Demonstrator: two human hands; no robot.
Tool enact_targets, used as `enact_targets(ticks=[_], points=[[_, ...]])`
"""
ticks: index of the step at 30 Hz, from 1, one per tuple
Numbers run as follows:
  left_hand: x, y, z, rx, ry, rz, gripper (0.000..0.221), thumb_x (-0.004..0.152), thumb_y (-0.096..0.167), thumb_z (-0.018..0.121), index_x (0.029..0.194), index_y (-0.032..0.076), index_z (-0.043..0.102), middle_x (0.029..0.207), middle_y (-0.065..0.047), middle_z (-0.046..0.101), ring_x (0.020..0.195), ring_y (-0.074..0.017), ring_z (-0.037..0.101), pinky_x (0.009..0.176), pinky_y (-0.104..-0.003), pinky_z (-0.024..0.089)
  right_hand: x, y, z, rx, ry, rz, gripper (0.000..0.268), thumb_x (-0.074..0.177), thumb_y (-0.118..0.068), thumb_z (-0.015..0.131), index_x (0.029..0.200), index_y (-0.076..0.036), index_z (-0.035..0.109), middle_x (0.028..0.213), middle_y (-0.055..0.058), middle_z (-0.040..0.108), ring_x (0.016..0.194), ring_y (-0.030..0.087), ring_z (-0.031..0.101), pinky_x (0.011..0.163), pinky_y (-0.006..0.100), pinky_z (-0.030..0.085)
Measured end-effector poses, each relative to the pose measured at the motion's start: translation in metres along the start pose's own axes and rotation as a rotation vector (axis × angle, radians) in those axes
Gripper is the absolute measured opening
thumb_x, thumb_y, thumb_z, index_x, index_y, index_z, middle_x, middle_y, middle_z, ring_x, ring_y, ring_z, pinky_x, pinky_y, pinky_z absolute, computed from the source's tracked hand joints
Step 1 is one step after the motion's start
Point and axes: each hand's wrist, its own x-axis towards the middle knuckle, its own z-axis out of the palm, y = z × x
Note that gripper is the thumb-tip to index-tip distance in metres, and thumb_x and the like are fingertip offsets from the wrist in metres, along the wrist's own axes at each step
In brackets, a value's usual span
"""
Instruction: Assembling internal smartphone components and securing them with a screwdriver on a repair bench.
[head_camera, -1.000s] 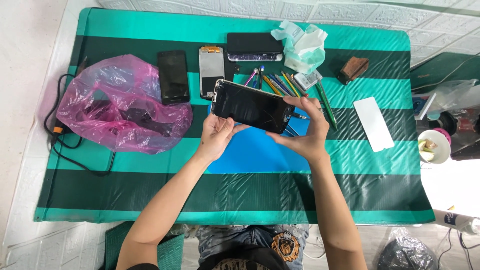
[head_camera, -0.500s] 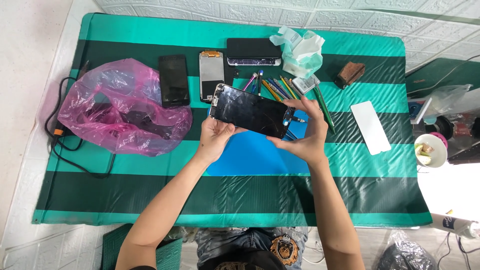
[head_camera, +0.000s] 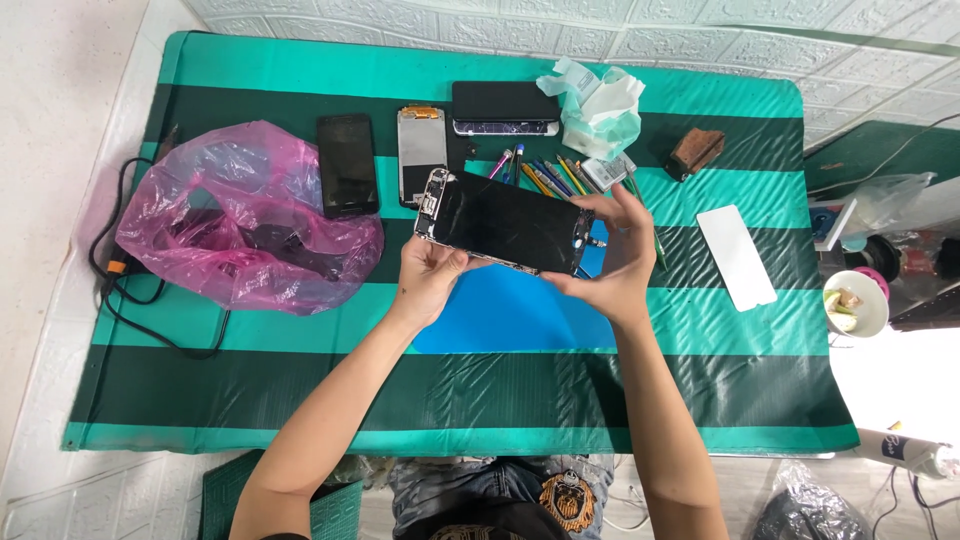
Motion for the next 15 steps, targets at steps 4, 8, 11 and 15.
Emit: enact_targets(ticks=[4, 8, 11, 15], points=[[-0.002, 0.054, 0.052, -0.004, 0.001, 0.005, 0.038, 0.094, 0.009, 0.073, 0.129, 0.006, 0.058, 0.121, -0.015, 0.073, 0.107, -0.0308, 0.074, 0.091, -0.049, 0.063, -0.011, 0.027, -0.002, 0.163, 0.053, 0.047, 0.121, 0.064, -0.019, 0.104, 0.160, -0.008, 0.031, 0.130, 0.020, 0.066, 0.123, 0.029, 0.063, 0.107, 0.046, 0.047], [-0.002, 0.089, 0.087, -0.037, 0.002, 0.006, 0.040, 0.096, 0.009, 0.071, 0.133, 0.006, 0.055, 0.124, -0.014, 0.071, 0.109, -0.0316, 0.072, 0.093, -0.052, 0.063, -0.019, 0.038, 0.001, 0.552, 0.202, 0.389, 0.117, 0.069, -0.056, 0.093, 0.162, -0.018, 0.034, 0.135, 0.006, 0.065, 0.117, 0.015, 0.063, 0.108, 0.038, 0.048], [-0.001, 0.090, 0.086, -0.061, 0.008, -0.003, 0.041, 0.096, 0.008, 0.070, 0.133, 0.006, 0.054, 0.126, -0.015, 0.070, 0.109, -0.0320, 0.072, 0.093, -0.052, 0.063, -0.032, 0.061, -0.003, 0.869, 0.253, 0.598, 0.105, 0.071, -0.059, 0.088, 0.155, -0.016, 0.043, 0.127, 0.007, 0.065, 0.113, 0.022, 0.063, 0.105, 0.046, 0.047], [0.000, 0.087, 0.081, -0.063, 0.015, -0.014, 0.041, 0.096, 0.008, 0.070, 0.133, 0.005, 0.053, 0.127, -0.017, 0.069, 0.109, -0.0330, 0.072, 0.093, -0.054, 0.062, -0.050, 0.084, -0.010, 1.155, 0.340, 0.762, 0.082, 0.070, -0.059, 0.089, 0.136, -0.016, 0.066, 0.109, 0.002, 0.071, 0.112, 0.025, 0.063, 0.109, 0.050, 0.047]])
